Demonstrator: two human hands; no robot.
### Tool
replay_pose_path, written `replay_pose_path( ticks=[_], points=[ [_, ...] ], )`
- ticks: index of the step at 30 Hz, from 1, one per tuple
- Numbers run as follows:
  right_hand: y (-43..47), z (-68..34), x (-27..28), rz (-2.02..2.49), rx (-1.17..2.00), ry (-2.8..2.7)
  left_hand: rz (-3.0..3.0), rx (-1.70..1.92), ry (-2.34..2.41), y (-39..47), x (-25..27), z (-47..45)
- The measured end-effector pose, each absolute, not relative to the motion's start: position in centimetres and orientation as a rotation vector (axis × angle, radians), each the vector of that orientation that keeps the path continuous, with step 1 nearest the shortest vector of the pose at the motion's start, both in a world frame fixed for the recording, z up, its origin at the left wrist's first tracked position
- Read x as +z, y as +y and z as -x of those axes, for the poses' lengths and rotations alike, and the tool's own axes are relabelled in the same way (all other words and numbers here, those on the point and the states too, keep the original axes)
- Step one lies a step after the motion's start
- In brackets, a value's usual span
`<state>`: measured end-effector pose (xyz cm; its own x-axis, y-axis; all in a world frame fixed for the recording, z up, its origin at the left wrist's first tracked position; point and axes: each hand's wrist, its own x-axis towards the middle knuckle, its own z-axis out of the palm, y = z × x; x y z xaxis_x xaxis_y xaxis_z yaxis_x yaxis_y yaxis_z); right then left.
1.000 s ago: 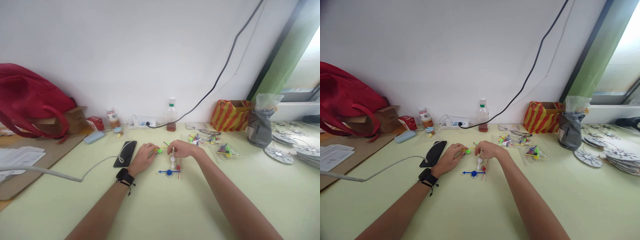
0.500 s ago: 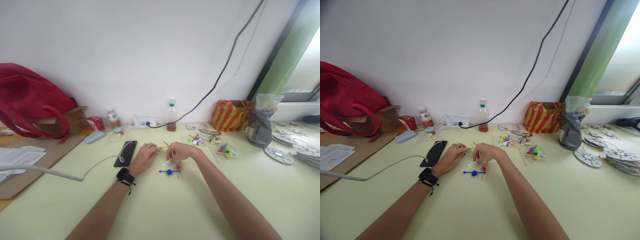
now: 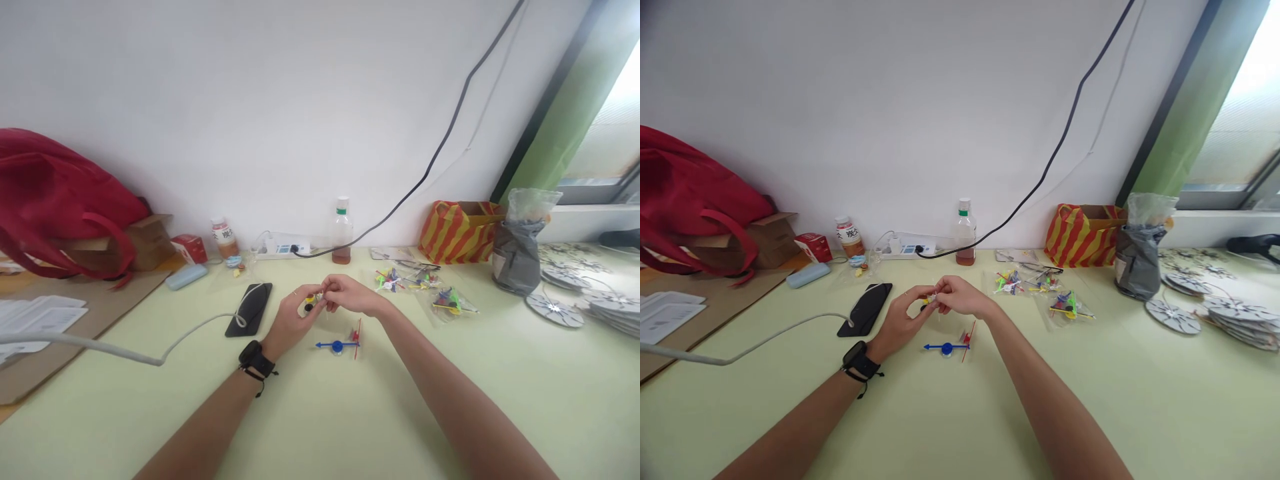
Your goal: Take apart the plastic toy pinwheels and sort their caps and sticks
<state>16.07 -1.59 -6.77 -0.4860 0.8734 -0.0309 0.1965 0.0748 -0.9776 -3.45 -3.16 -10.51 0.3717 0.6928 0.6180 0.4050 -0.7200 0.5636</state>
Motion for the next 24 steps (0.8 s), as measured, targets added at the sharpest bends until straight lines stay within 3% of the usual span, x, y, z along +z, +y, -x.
replay_pose_path(
  ticks=[3, 8, 14, 21, 24],
  points=[
    [-1.4, -15.7, -7.2, 1.088, 1.336, -1.842, -2.303, 1.319, 0.924, -3.2, -10.5, 3.1],
    [-0.2, -16.7, -8.1, 1.327, 0.75, -2.005, -2.287, 1.246, 0.948, -3.3, -10.5, 3.3],
    [-0.1, -17.0, -9.7, 1.413, 0.629, -2.166, -2.471, 0.951, 0.969, -2.8, -11.3, 4.0],
    [-0.3, -16.7, -11.0, 1.663, 0.292, -2.105, -2.504, 1.057, 1.049, -1.7, -12.0, 4.9],
    [-0.1, -17.0, -11.3, 1.733, 0.329, -2.131, -2.483, 1.045, 1.093, -1.6, -12.4, 5.0]
  ],
)
